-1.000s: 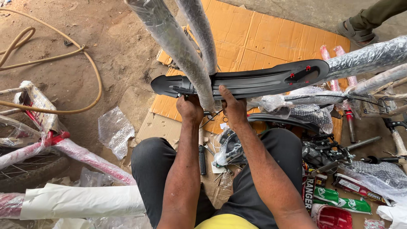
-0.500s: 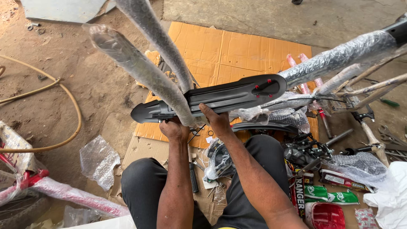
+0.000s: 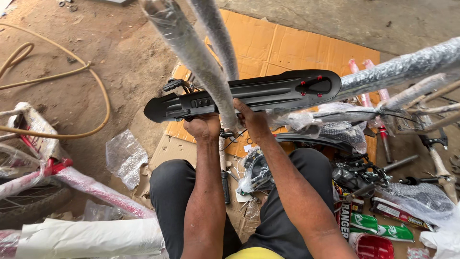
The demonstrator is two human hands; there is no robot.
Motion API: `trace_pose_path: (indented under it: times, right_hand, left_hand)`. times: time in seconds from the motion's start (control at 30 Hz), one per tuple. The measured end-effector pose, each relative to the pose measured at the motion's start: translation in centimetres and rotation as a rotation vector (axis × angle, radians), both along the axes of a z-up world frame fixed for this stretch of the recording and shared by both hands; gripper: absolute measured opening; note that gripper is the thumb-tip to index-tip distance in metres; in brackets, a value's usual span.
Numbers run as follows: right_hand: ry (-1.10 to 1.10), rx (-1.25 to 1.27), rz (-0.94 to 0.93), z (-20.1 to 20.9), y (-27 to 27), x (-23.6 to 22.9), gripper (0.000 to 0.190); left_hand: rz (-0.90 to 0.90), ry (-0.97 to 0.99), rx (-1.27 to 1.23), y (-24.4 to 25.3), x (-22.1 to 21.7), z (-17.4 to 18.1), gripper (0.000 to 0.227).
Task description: The person is assembling a bicycle, specifically attaching a front mudguard to the fork. They use a wrench to tighten bolts and adjust the position of the mudguard. The person also handles a red reflector, preparing to attach it to the mudguard.
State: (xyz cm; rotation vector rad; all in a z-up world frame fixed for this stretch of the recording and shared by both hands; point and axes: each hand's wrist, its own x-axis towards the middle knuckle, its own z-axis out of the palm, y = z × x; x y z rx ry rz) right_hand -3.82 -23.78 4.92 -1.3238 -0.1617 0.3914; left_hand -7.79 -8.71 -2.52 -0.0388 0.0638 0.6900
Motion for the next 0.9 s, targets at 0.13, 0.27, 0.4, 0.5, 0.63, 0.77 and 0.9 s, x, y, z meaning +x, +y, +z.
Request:
trace_pose_path:
  times: [0.13,0.27,0.4,0.5,0.63,0.77,0.9]
  right_hand:
    - [0.179,-0.041,-0.082,0.9,1.0,0.4,0.024]
    - [0.223,0.011,-0.195,1.4,1.8,-0.5,0.018]
    - [0.210,-0.006,-0.315,2.1,2.4,-1.0,0.017]
    - [0.200,-0.015,-0.341,2.3,2.1,-1.1,0.021]
    - [0.114,0.028,-0.199,2.3,0.7,-1.0,0.039]
    - [0.154,0.053,-0.269,2.7,-0.7,-0.3,0.039]
    - [0.124,0.150,-0.247,3.6,-2.5,-0.3,0.039]
  left_hand:
    - [0.077,0.058,-0.084,2.3,0.4,-0.9,0.038]
    - [0.116,0.123,-0.146,2.7,0.1,-1.7,0.039]
    - [0.127,0.243,-0.250,2.4,0.2,-1.2,0.040]
    - [0.125,0.321,-0.311,2.4,-0.2,-0.7,0.039]
    - [0.135,0.307,-0.328,2.8,-0.6,-0.4,0.042]
    - [0.121,0.249,-0.277,4.1,-0.3,-0.5,0.044]
    - [0.221,0.316,-0.323,8.8,0.0,0.6,0.046]
